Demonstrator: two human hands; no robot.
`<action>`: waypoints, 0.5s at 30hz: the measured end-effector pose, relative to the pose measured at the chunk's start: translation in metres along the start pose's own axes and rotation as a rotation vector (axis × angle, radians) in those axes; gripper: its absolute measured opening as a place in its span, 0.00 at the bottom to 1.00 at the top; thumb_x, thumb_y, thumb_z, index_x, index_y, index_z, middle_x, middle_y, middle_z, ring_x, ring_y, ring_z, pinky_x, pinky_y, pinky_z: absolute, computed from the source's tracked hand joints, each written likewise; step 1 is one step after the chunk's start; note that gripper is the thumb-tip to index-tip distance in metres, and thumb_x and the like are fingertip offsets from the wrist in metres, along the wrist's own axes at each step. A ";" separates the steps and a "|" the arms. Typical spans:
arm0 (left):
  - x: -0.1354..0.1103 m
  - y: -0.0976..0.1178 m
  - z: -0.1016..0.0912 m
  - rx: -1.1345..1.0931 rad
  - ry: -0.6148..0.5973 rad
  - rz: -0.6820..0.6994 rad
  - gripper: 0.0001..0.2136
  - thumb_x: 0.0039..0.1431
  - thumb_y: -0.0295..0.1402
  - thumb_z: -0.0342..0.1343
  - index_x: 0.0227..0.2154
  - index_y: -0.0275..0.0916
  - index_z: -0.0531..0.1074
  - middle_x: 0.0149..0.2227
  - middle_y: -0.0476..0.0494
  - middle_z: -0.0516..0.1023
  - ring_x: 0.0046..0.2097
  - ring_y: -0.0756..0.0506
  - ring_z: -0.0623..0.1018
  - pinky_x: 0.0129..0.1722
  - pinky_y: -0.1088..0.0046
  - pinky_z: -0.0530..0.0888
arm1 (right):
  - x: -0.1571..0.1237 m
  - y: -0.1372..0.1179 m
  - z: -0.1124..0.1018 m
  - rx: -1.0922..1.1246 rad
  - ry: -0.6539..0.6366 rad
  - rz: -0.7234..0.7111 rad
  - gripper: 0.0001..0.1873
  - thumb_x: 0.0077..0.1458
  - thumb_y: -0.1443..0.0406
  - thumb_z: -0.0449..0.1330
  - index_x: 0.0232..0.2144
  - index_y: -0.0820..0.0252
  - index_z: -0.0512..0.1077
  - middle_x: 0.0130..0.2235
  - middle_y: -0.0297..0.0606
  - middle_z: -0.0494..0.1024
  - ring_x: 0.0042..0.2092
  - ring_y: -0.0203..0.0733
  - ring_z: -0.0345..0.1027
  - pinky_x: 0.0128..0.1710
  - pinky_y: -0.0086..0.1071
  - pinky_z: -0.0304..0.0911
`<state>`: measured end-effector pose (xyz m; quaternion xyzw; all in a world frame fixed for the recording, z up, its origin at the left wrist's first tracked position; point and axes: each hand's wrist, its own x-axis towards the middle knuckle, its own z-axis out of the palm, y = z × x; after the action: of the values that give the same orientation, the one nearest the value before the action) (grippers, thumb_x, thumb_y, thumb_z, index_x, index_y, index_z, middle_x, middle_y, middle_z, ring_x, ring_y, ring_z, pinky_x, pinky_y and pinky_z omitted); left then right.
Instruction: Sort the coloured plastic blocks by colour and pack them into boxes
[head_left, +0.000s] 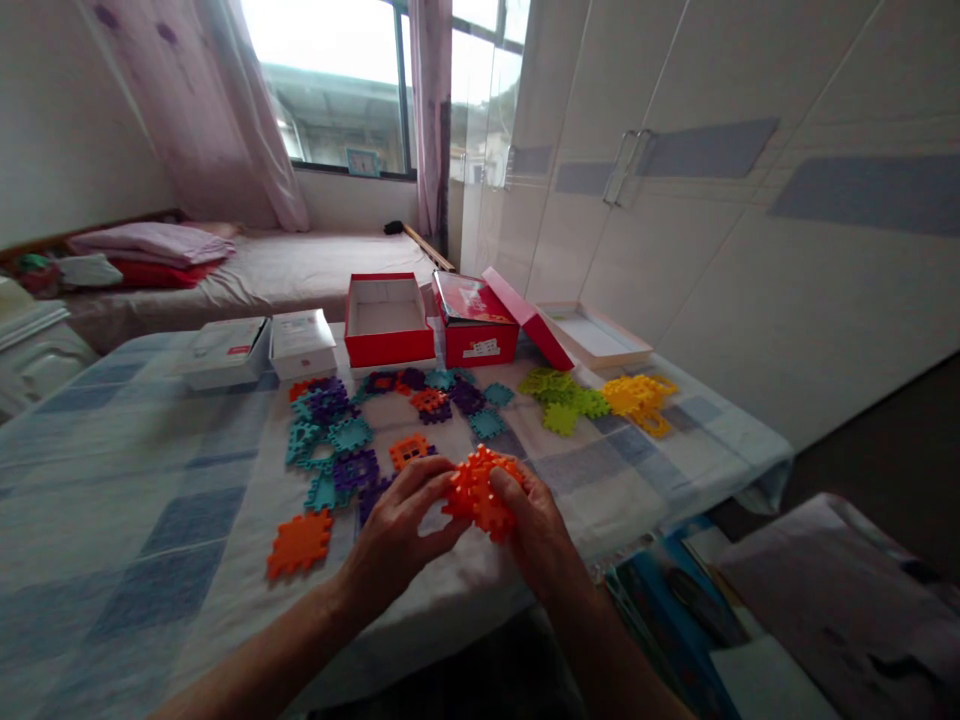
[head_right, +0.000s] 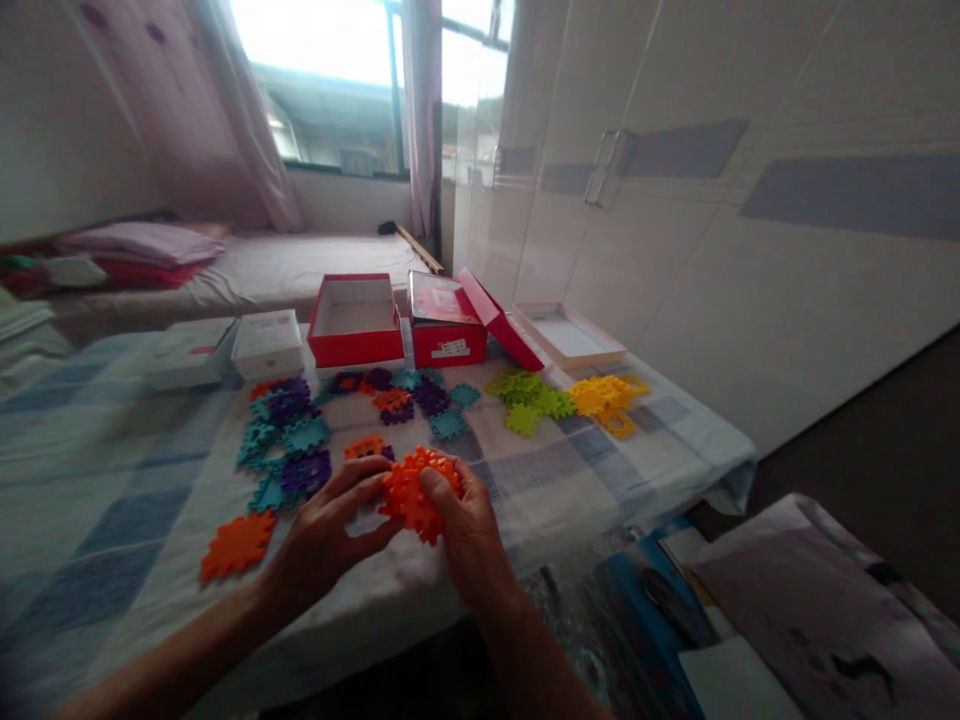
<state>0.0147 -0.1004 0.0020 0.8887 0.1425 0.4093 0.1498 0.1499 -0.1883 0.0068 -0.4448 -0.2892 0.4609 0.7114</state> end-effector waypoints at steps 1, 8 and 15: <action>0.002 0.002 0.002 -0.008 0.004 0.018 0.12 0.58 0.33 0.56 0.45 0.41 0.67 0.46 0.41 0.73 0.47 0.45 0.76 0.46 0.69 0.76 | 0.000 -0.002 -0.003 0.010 -0.005 -0.006 0.18 0.52 0.55 0.61 0.42 0.59 0.71 0.40 0.38 0.77 0.39 0.39 0.72 0.42 0.33 0.67; 0.024 0.008 0.000 0.065 -0.099 0.123 0.24 0.59 0.38 0.55 0.57 0.42 0.58 0.57 0.34 0.63 0.56 0.41 0.69 0.52 0.63 0.73 | 0.014 -0.047 -0.067 -0.161 0.223 -0.105 0.20 0.48 0.54 0.63 0.40 0.60 0.72 0.38 0.39 0.78 0.37 0.41 0.73 0.40 0.36 0.69; 0.048 -0.041 -0.035 0.203 0.013 -0.056 0.14 0.62 0.37 0.49 0.49 0.44 0.67 0.58 0.41 0.62 0.58 0.40 0.67 0.57 0.55 0.67 | 0.041 -0.084 -0.179 -0.632 0.459 -0.150 0.26 0.42 0.50 0.65 0.37 0.65 0.73 0.35 0.44 0.78 0.35 0.44 0.73 0.37 0.37 0.69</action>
<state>0.0123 -0.0402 0.0408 0.8922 0.2092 0.3943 0.0694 0.3469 -0.2318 0.0038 -0.7109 -0.2818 0.1846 0.6174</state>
